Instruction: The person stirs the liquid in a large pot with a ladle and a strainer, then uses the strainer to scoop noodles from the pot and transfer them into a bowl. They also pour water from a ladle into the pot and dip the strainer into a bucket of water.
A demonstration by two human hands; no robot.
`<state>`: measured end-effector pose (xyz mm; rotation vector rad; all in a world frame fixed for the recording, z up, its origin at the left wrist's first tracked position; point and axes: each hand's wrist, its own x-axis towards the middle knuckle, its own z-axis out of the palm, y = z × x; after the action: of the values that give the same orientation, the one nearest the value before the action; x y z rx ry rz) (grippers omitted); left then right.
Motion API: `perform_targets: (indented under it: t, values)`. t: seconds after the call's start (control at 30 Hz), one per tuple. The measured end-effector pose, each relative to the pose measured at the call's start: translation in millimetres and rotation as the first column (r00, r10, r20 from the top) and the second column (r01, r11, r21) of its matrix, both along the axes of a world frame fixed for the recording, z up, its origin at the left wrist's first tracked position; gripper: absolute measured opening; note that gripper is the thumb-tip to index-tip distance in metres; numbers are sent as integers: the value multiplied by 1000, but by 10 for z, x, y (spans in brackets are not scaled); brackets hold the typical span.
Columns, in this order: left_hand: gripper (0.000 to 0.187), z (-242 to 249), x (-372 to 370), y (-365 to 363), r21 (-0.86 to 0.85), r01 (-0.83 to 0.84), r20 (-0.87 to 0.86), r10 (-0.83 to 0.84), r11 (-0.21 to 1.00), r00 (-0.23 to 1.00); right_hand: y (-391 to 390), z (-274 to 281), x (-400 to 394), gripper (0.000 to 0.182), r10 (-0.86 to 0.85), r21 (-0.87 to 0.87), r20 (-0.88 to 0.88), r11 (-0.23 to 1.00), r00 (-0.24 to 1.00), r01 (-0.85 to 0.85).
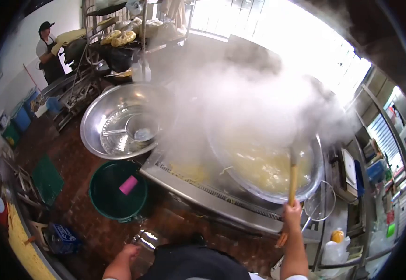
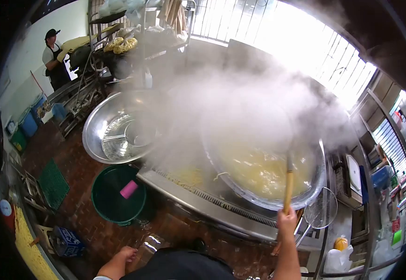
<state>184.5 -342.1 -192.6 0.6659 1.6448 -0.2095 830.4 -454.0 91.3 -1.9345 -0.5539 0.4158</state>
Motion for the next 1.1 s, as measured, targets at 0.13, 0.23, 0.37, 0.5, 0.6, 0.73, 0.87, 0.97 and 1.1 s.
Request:
perform_targets:
  t: [0.13,0.23,0.37,0.5,0.6,0.73,0.87,0.97,1.1]
  values:
    - [19,242,172,17,79,-47,44,44,996,998,41,-119,1412,16,-151,-76,232,982,961,173]
    - [19,663,394,27,151,-53,-39,60,987,997,347,311,1623,29,-400,-156,68,901,914,406]
    - [18,559,360,-140,110,-167,22,165,980,986,472,-102,2044,27,-371,-607,92,715,924,348]
    - [19,490,500,-310,131,-101,-79,112,986,991,572,-102,1942,15,173,-872,-50,472,984,-128]
    - [20,260,503,-424,89,-91,-31,94,992,995,337,-224,1816,10,263,-838,-194,456,945,-299]
    - [26,118,507,-475,22,-87,33,86,996,996,197,38,1239,11,39,-544,-534,749,845,-378]
    - [32,26,403,-380,58,-41,34,39,997,999,147,256,668,12,-55,-476,-694,783,718,-400]
    - [30,49,331,-278,105,0,-10,1,995,1000,15,200,512,19,-26,-226,-907,872,420,-435]
    - [30,114,124,-123,87,54,1,-54,995,999,-86,310,156,24,79,19,-987,922,141,-386]
